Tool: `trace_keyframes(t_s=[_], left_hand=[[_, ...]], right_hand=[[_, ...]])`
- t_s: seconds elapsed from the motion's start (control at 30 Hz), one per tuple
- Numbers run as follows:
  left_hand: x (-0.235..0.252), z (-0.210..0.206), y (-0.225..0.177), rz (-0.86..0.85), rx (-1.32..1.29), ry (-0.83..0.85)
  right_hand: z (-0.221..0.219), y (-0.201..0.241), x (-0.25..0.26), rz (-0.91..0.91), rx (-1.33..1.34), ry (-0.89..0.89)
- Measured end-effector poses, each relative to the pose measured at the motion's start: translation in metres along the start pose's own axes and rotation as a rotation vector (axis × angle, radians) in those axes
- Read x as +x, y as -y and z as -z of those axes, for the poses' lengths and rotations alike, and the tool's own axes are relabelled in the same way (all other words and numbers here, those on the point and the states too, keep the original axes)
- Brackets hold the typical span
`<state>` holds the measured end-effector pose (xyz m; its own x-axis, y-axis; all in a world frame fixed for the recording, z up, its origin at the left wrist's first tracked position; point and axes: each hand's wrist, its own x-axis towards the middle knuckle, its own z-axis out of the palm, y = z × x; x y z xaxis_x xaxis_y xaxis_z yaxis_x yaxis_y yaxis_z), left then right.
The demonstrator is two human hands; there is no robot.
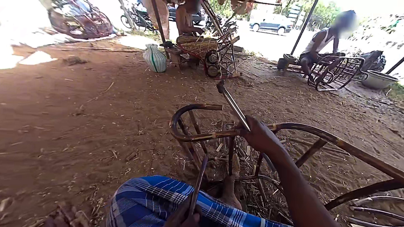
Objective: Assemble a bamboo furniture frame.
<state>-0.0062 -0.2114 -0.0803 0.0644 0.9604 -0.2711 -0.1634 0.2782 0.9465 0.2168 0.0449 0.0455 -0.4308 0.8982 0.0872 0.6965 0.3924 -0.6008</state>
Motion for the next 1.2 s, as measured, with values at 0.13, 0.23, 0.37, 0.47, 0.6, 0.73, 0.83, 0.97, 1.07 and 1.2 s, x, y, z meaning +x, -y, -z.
trace_keyframes(t_s=[0.13,0.23,0.37,0.47,0.6,0.73,0.83,0.97,1.07,1.2], left_hand=[[0.086,-0.041,-0.041,-0.073,-0.174,-0.123],[0.129,-0.052,-0.054,-0.164,-0.245,-0.131],[0.163,-0.067,-0.078,-0.22,-0.266,-0.198],[0.18,-0.072,-0.078,-0.27,-0.336,-0.173],[0.189,-0.076,-0.073,-0.341,-0.33,-0.248],[0.191,-0.075,-0.069,-0.369,-0.283,-0.2],[0.19,-0.072,-0.065,-0.383,-0.267,-0.178],[0.189,-0.076,-0.069,-0.344,-0.259,-0.221],[0.188,-0.079,-0.067,-0.332,-0.278,-0.23],[0.19,-0.076,-0.069,-0.369,-0.328,-0.205]], right_hand=[[0.0,-0.003,0.001,-0.009,0.028,0.012],[-0.001,-0.003,0.001,-0.041,0.041,0.017],[-0.002,-0.001,-0.001,-0.019,0.043,0.015],[-0.001,0.0,0.0,-0.064,0.051,0.02],[-0.002,0.006,-0.018,-0.078,0.143,-0.055],[-0.007,-0.007,-0.109,0.105,0.331,-0.267],[-0.024,-0.028,-0.173,0.0,0.6,-0.205],[-0.023,-0.017,-0.208,-0.09,0.592,-0.132],[-0.02,-0.012,-0.205,-0.201,0.645,-0.038],[-0.016,0.009,-0.209,0.028,0.551,-0.192]])
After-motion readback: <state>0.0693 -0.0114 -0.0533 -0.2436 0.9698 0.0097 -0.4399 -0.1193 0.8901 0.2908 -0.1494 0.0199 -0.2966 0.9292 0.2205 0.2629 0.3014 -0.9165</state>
